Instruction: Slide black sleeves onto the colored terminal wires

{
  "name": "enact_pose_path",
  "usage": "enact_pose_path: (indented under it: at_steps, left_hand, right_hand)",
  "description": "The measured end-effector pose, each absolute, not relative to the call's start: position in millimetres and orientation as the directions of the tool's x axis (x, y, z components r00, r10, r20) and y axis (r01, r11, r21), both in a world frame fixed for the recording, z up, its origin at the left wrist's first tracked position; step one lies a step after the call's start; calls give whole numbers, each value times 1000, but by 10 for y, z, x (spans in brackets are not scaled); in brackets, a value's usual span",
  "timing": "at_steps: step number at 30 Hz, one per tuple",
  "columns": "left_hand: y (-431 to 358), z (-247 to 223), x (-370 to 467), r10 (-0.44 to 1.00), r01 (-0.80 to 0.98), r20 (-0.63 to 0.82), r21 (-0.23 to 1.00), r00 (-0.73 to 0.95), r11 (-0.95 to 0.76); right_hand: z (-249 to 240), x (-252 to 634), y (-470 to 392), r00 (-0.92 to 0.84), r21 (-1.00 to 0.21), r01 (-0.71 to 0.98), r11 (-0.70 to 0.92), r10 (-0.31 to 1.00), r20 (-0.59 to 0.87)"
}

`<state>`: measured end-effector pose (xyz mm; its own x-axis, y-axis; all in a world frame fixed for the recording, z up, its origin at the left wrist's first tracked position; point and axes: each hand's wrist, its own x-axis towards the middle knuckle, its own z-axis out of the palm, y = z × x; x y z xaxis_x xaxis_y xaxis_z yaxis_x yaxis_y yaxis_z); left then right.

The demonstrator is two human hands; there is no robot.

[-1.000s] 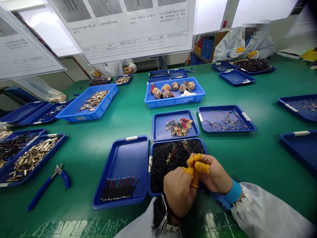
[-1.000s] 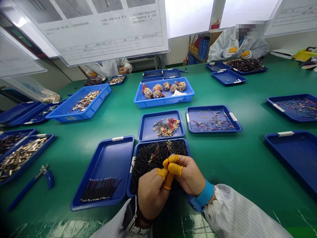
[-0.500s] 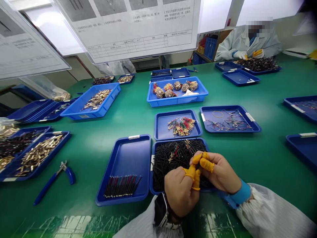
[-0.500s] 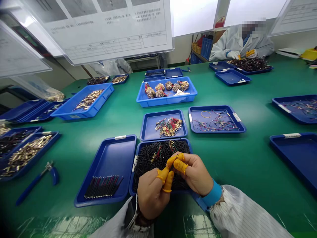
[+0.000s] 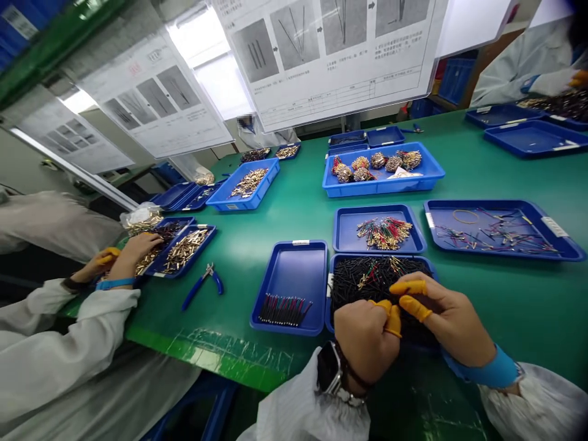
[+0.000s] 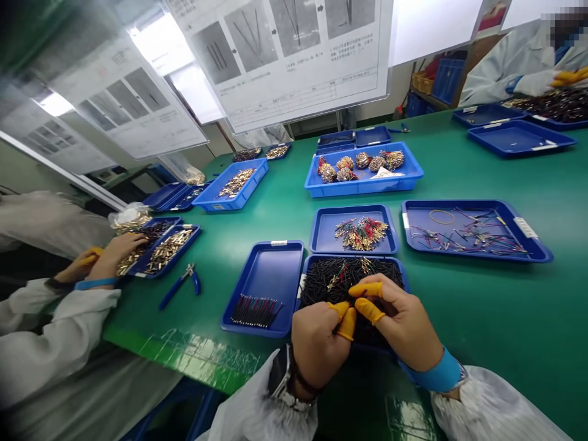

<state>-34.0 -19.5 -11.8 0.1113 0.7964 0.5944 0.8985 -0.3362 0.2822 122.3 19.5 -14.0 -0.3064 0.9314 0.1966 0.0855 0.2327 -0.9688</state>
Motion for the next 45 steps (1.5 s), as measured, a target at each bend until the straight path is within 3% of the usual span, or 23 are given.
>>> enact_pose_path:
  at_steps: [5, 8, 10, 13, 17, 21, 27, 33, 45]
  left_hand:
    - [-535, -109, -1138, 871, 963, 476, 270, -118, -17]
    - [-673, -79, -1483, 902, 964, 341, 98, -265, 246]
    - [-710, -61, -1558, 923, 950, 240, -3, -302, 312]
    - [-692, -28, -1548, 951, 953, 96, -58, -292, 299]
    - [-596, 68, -1571, 949, 949, -14, 19, -316, 316]
    - [-460, 134, -1642, 956, 952, 4, 99, -292, 290]
    - [-271, -22, -1663, 997, 980, 80, 199, -5, -11]
    - [-202, -181, -1729, 997, 962, 62, 274, -43, 25]
    - [-206, -200, -1928, 993, 955, 11, 276, -118, 110]
  right_hand:
    - [-138, 1268, 194, -139, -988, 71, 138, 982, 127]
    - [-152, 1321, 206, -110, -987, 107, 119, 988, 107]
    - [-170, 1339, 214, -110, -986, 118, 114, 989, 101]
    - [-196, 1337, 225, -104, -988, 118, 102, 991, 90]
    - [-214, 1312, 231, -80, -992, 96, 85, 994, 77]
    - [-222, 1292, 228, -42, -992, 81, 93, 995, 90]
    - [-238, 1295, 232, -47, -991, 96, 93, 995, 89]
    - [-258, 1299, 242, -64, -988, 109, 112, 992, 106]
    - [-228, 1322, 239, -143, -986, 117, 118, 985, 101]
